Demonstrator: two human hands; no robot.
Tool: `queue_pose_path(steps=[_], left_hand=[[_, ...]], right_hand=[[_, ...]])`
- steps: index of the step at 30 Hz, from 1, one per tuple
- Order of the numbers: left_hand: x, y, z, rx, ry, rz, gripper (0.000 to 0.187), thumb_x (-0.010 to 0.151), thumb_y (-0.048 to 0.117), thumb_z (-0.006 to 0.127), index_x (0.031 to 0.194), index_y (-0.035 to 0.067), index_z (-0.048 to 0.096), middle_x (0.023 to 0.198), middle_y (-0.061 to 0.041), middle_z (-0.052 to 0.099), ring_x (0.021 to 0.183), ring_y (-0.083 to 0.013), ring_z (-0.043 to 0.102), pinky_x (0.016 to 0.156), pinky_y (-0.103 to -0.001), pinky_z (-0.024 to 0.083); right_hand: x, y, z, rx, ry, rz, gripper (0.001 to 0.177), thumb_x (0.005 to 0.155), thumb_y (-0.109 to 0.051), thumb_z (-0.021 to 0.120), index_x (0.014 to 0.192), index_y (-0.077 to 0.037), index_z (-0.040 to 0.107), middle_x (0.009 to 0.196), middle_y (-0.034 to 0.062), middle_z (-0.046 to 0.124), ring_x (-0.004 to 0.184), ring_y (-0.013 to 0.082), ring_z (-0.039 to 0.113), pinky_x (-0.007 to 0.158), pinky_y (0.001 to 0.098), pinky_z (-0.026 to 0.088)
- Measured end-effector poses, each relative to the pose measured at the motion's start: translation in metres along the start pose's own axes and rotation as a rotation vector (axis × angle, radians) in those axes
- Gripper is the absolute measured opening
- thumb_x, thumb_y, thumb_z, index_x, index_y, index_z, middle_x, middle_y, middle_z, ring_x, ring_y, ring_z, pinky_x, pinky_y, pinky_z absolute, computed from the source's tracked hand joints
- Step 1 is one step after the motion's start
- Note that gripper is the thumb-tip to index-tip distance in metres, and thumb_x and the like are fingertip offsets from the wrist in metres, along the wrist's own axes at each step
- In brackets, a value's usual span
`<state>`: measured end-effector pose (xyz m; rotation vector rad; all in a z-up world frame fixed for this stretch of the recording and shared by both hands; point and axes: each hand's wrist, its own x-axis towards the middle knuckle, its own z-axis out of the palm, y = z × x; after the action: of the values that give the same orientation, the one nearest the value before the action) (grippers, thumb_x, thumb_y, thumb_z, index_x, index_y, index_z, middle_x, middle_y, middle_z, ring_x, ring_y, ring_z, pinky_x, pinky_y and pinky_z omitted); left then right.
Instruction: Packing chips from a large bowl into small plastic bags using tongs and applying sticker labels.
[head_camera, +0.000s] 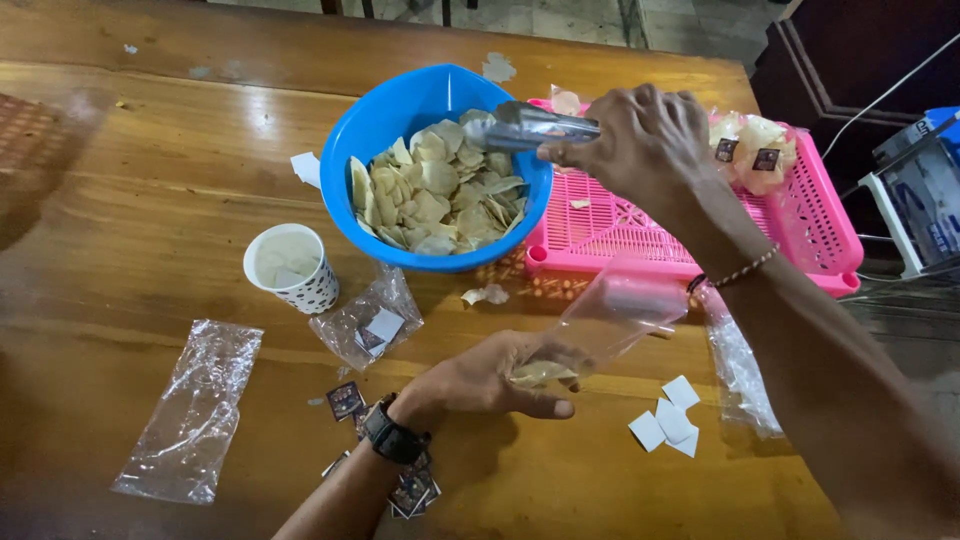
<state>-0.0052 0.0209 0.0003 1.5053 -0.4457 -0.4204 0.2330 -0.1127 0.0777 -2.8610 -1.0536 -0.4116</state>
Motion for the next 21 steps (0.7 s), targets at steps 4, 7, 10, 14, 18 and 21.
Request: queue_pose_path(steps=[4,7,10,14,18,21], left_hand=[[0.002,0.001,-0.003,0.11,0.005,-0.138,0.078,0.075,0.056,0.067,0.138,0.011,0.056,0.15,-0.016,0.057,0.132,-0.0293,0.061,0.108,-0.049,0.05],[0.001,-0.003,-0.003,0.082,0.007,-0.148,0.081,0.074,0.056,0.067,0.14,0.009,0.054,0.15,-0.015,0.057,0.136,-0.029,0.059,0.111,-0.049,0.046],[0.001,-0.004,-0.003,0.083,0.003,-0.154,0.081,0.074,0.058,0.066,0.139,0.011,0.054,0.149,-0.014,0.058,0.137,-0.0277,0.058,0.113,-0.048,0.045],[0.001,0.002,-0.002,0.103,0.011,-0.149,0.076,0.077,0.055,0.066,0.138,0.012,0.054,0.147,-0.015,0.059,0.136,-0.0313,0.059,0.112,-0.049,0.046],[0.003,-0.002,-0.005,0.175,0.016,-0.134,0.068,0.079,0.051,0.067,0.133,0.011,0.058,0.141,-0.012,0.064,0.126,-0.0254,0.064,0.102,-0.041,0.052],[0.002,-0.004,-0.006,0.105,0.01,-0.146,0.072,0.079,0.051,0.067,0.137,0.011,0.053,0.148,-0.016,0.059,0.129,-0.0293,0.063,0.105,-0.047,0.052]], right_hand=[[0.009,-0.004,0.006,-0.083,0.175,-0.115,0.076,0.091,-0.085,0.059,0.109,-0.011,0.063,0.105,0.0114,0.064,0.092,0.0285,0.059,0.087,0.0493,0.044],[0.014,-0.016,-0.004,-0.065,0.029,-0.023,0.075,0.09,-0.084,0.062,0.106,-0.011,0.061,0.102,0.0086,0.06,0.089,0.0261,0.054,0.084,0.0472,0.04],[0.023,-0.018,0.001,-0.161,0.065,-0.062,0.072,0.093,-0.081,0.065,0.105,-0.01,0.063,0.093,0.0051,0.061,0.079,0.0228,0.053,0.074,0.0427,0.043],[0.038,-0.033,0.003,-0.196,0.023,-0.045,0.064,0.096,-0.072,0.07,0.097,-0.008,0.065,0.077,0.0025,0.062,0.063,0.0194,0.051,0.057,0.0353,0.044],[0.048,-0.03,0.012,-0.195,0.025,-0.031,0.065,0.095,-0.075,0.07,0.093,-0.01,0.067,0.079,0.0027,0.064,0.068,0.0209,0.055,0.064,0.0397,0.046],[0.048,-0.019,0.016,-0.148,0.06,-0.057,0.063,0.093,-0.072,0.074,0.092,-0.01,0.064,0.08,0.0027,0.064,0.066,0.0198,0.052,0.062,0.0379,0.044]])
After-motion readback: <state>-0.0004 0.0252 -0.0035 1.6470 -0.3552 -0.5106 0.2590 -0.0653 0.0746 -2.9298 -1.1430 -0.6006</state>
